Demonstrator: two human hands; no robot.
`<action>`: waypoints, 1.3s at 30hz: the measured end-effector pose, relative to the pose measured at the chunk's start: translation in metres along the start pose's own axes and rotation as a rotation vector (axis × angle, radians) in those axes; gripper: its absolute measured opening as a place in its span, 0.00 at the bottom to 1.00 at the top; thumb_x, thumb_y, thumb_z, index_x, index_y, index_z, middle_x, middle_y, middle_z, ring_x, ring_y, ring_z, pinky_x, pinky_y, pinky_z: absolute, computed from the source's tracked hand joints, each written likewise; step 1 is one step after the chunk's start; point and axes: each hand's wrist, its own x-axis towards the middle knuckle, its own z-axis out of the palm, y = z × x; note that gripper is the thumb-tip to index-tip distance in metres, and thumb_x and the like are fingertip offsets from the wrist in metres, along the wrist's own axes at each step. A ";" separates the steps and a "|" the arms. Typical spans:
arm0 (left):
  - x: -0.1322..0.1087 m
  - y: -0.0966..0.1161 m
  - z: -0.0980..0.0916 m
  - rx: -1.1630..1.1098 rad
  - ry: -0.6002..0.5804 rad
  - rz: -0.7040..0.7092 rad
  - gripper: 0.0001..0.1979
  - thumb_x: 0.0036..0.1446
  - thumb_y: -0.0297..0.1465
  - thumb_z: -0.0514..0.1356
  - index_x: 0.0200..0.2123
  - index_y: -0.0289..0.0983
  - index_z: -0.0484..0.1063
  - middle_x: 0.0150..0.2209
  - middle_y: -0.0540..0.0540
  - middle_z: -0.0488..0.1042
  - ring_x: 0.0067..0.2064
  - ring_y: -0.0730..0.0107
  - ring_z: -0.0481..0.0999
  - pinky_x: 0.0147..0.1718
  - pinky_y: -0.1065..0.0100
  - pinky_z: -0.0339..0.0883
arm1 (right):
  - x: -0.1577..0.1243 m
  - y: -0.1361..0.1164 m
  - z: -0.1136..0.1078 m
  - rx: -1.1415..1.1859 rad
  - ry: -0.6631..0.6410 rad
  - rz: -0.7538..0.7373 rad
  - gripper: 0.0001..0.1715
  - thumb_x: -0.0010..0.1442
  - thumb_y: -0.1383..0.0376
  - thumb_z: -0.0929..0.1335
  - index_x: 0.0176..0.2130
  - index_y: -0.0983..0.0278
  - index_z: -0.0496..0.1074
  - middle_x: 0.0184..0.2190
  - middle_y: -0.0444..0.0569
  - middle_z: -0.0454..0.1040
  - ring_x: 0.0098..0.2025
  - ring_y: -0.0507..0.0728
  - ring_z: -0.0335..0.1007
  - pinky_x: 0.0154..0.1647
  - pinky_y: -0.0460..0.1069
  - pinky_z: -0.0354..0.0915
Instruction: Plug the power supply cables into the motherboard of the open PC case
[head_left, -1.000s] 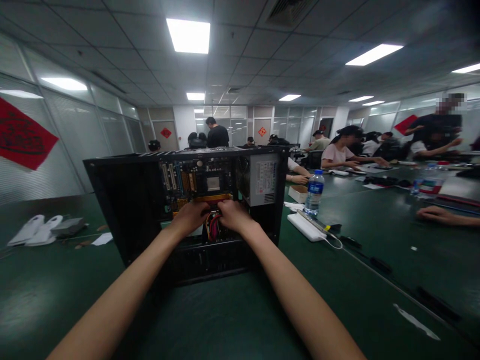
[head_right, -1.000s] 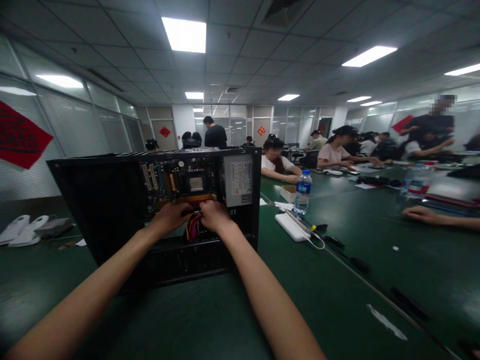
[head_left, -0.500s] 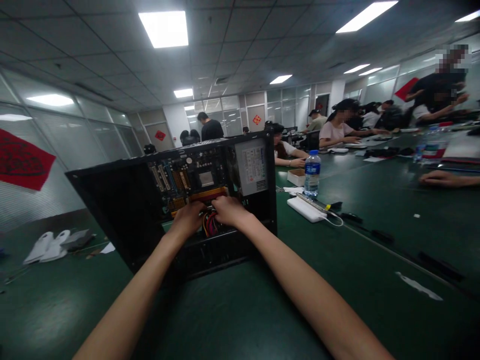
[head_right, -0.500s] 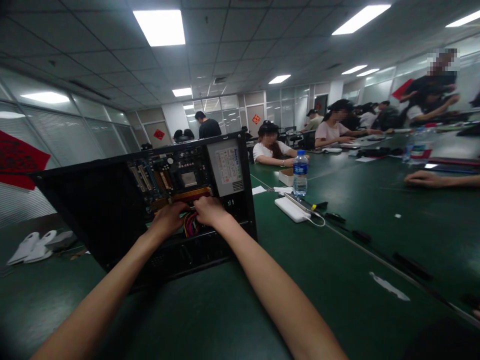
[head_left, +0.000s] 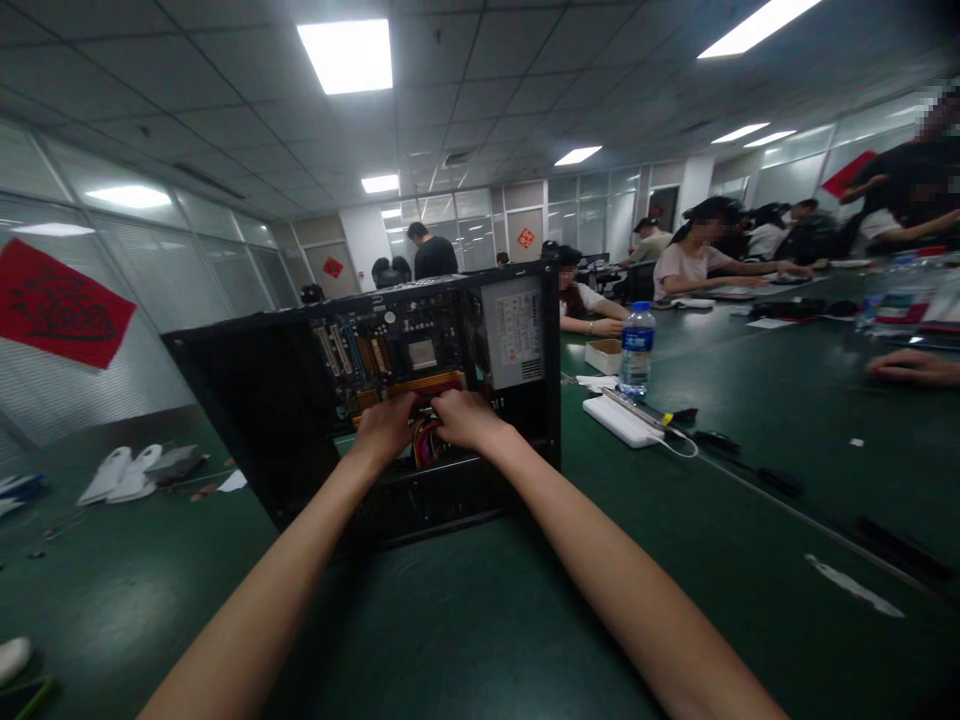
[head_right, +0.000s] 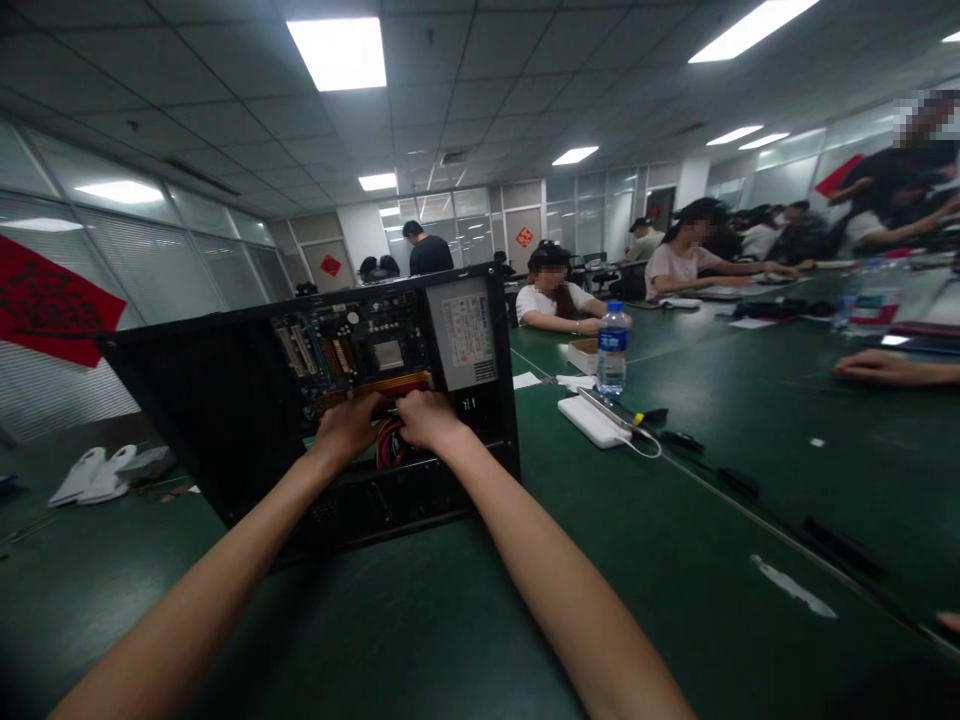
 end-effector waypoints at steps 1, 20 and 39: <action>0.000 0.001 -0.001 0.014 -0.001 -0.004 0.15 0.64 0.39 0.57 0.50 0.41 0.71 0.48 0.41 0.80 0.49 0.51 0.79 0.42 0.60 0.69 | 0.000 0.000 0.000 -0.001 0.003 -0.002 0.18 0.60 0.64 0.67 0.48 0.66 0.76 0.47 0.60 0.78 0.48 0.65 0.77 0.45 0.52 0.70; -0.001 0.004 -0.004 0.055 -0.025 0.035 0.16 0.65 0.37 0.52 0.45 0.42 0.80 0.44 0.41 0.82 0.45 0.49 0.81 0.37 0.61 0.69 | -0.003 -0.004 0.001 -0.016 0.048 -0.025 0.17 0.63 0.63 0.65 0.49 0.67 0.73 0.48 0.59 0.76 0.48 0.64 0.76 0.46 0.54 0.70; -0.016 -0.004 -0.004 -0.275 0.048 -0.014 0.15 0.67 0.41 0.52 0.44 0.42 0.76 0.39 0.43 0.81 0.42 0.56 0.80 0.36 0.65 0.64 | -0.001 -0.005 -0.001 -0.044 0.210 -0.029 0.11 0.63 0.69 0.65 0.45 0.67 0.73 0.50 0.58 0.73 0.54 0.61 0.67 0.48 0.50 0.67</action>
